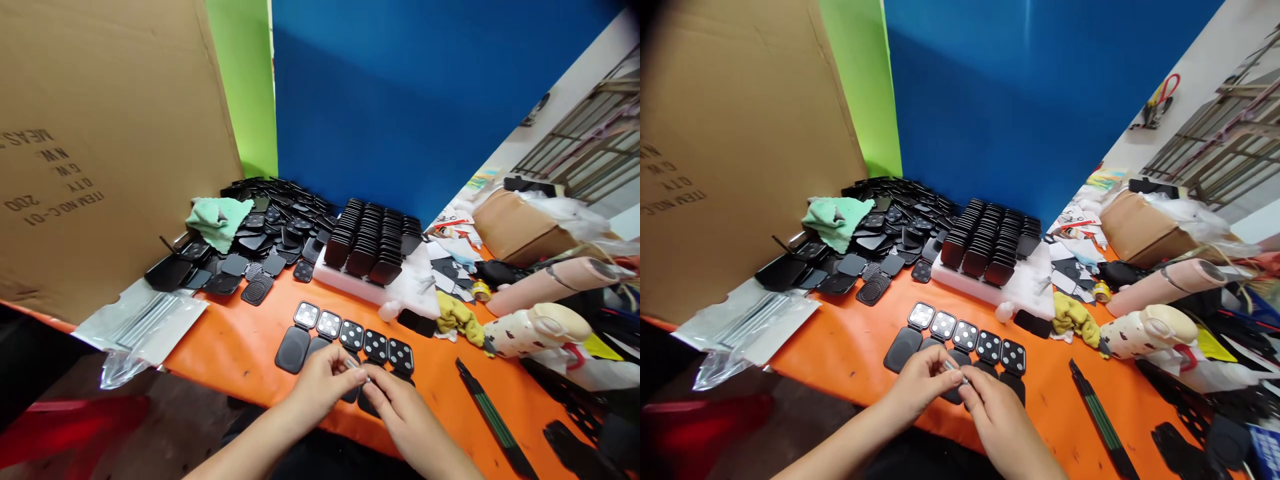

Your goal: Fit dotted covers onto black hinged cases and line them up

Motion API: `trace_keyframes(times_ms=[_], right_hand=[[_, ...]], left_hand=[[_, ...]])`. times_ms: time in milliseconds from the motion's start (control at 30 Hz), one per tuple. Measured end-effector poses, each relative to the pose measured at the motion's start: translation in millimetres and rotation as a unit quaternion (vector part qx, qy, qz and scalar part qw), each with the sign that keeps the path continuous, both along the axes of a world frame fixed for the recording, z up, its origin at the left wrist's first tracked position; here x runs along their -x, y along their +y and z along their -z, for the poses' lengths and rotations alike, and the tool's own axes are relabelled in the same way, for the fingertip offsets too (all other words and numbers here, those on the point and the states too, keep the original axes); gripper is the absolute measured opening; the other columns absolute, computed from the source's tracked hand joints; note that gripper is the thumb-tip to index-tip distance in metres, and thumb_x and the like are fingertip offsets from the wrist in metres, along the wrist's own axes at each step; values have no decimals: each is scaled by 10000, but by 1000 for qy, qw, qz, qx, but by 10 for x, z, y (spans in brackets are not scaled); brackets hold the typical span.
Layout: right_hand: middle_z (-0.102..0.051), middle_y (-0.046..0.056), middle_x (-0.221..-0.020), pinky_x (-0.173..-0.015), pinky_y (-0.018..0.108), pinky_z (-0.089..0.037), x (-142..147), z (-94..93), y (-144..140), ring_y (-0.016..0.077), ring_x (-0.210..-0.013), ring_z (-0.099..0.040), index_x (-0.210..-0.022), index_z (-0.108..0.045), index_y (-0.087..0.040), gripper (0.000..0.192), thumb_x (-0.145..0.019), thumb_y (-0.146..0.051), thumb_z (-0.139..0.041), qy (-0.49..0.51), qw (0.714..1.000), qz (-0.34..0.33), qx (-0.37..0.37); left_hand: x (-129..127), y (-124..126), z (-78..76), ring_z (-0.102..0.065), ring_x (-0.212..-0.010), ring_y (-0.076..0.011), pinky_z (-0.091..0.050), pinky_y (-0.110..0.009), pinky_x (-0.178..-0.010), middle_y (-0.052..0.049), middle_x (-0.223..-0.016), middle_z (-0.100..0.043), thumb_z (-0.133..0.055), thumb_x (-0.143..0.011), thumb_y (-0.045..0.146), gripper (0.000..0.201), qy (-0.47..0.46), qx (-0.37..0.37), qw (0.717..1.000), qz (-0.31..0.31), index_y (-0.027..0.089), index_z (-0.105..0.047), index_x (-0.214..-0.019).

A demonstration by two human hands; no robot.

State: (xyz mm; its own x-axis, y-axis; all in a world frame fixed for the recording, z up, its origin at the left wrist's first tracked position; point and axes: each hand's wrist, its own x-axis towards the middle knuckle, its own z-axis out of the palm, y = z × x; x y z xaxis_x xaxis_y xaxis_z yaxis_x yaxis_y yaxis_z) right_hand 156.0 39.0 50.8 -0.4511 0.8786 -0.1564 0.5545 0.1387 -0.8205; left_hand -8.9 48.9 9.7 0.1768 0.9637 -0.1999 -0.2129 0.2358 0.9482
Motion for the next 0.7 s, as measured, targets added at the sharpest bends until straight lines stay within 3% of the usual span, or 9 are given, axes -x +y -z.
trace_keyframes(times_ms=[167, 300, 400, 500, 600, 700], right_hand=[[-666, 42, -963, -771, 306, -458, 141, 120, -40, 228, -880, -597, -968, -667, -275, 213, -842, -373, -525, 46, 996, 81, 0], [-648, 48, -887, -731, 303, -445, 161, 131, -48, 220, -821, -577, -948, -668, -262, 228, -829, -405, -536, 76, 991, 107, 12], [-572, 10, -673, -507, 226, -375, 159, 161, -61, 126, -549, -482, -817, -633, -202, 344, -868, -487, -446, 154, 973, 92, 149], [-453, -42, -574, -409, 180, -229, 166, 271, -105, 62, -444, -335, -714, -538, -173, 393, -851, -534, -462, 230, 926, 67, 292], [-409, -64, -579, -417, 170, -204, 175, 438, -165, 44, -449, -305, -792, -538, -172, 377, -794, -548, -556, 270, 910, 87, 302], [-403, -65, -552, -397, 181, -179, 183, 579, -221, 39, -414, -281, -809, -557, -166, 467, -747, -629, -550, 278, 909, 109, 291]], left_hand=[[84, -40, 9, -511, -576, -115, -398, -223, -555, 14, -626, -564, -729, -645, 402, 298, -31, 14, 999, -13, 152, -586, -718], [106, -26, -40, -523, -584, -115, -406, -218, -557, 12, -637, -570, -726, -649, 412, 301, -41, 16, 999, -17, 154, -596, -732], [95, -60, -58, -540, -603, -122, -421, -224, -585, 4, -644, -582, -720, -671, 363, 242, -29, 5, 1000, 6, 150, -631, -744], [121, -113, -63, -583, -649, -146, -454, -249, -637, -14, -687, -612, -687, -712, 328, 226, -10, -17, 998, 63, 154, -668, -855], [316, -66, -71, -605, -650, -152, -476, -250, -633, -20, -735, -643, -650, -736, 321, 386, 110, -62, 991, 48, 175, -620, -1092], [744, 141, -79, -628, -754, -190, -491, -283, -711, -51, -823, -669, -549, -802, 337, 332, 325, -99, 938, -74, 182, -623, -1086]])
